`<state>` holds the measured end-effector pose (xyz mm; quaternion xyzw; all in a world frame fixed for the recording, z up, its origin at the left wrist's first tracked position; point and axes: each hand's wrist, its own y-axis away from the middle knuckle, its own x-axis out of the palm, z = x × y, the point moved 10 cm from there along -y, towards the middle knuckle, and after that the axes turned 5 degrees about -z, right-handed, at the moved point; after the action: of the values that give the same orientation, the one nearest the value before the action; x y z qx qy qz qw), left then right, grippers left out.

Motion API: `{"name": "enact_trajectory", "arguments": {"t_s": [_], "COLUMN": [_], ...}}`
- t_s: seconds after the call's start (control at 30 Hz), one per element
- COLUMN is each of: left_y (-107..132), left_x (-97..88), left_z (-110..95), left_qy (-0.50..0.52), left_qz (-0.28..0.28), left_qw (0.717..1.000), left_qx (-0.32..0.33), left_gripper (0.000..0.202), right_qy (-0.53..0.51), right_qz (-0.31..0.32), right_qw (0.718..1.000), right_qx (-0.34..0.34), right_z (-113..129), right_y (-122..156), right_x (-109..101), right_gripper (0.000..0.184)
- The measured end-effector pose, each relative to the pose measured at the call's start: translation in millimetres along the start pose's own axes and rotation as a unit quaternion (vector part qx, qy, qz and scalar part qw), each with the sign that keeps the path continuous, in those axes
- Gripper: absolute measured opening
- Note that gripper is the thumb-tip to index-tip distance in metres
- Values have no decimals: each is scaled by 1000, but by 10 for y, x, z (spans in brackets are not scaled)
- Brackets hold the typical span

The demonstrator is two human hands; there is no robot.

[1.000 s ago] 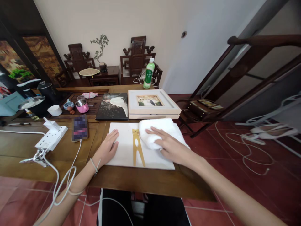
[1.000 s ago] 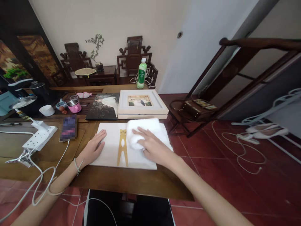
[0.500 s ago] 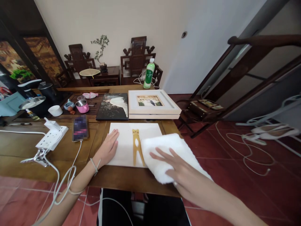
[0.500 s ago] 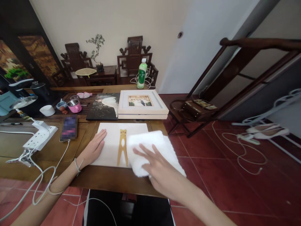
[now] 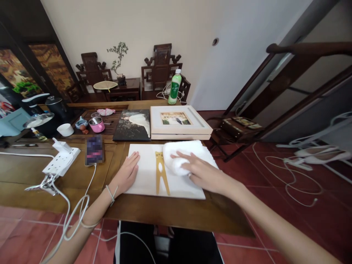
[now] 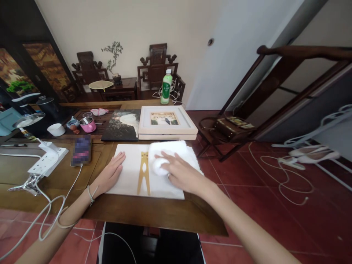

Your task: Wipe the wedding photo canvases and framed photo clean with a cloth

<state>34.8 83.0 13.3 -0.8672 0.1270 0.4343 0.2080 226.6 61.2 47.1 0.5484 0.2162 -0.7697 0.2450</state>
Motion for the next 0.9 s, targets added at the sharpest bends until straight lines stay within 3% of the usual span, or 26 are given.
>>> {"name": "enact_trajectory", "arguments": {"t_s": [0.13, 0.27, 0.4, 0.7, 0.8, 0.9], "left_y": [2, 3, 1, 7, 11, 14], "left_x": [4, 6, 16, 22, 23, 17], "left_z": [0, -5, 1, 8, 10, 2], "left_qy": [-3, -5, -12, -13, -12, -11], "left_qz": [7, 9, 13, -1, -2, -5], "left_qw": [1000, 1000, 1000, 1000, 1000, 1000], "left_qx": [-4, -2, -4, 5, 6, 11], "left_gripper": [48, 48, 48, 47, 47, 47], "right_qy": [-2, 9, -3, -57, -58, -49], "right_qz": [2, 1, 11, 63, 62, 50], "right_qw": [1000, 1000, 1000, 996, 996, 998], "right_qx": [8, 13, 17, 1, 3, 7], "right_z": [-230, -236, -37, 662, 688, 568], "right_y": [-290, -312, -79, 797, 870, 741], "right_x": [-28, -43, -25, 84, 86, 62], "right_gripper": [51, 52, 46, 43, 42, 43]}}
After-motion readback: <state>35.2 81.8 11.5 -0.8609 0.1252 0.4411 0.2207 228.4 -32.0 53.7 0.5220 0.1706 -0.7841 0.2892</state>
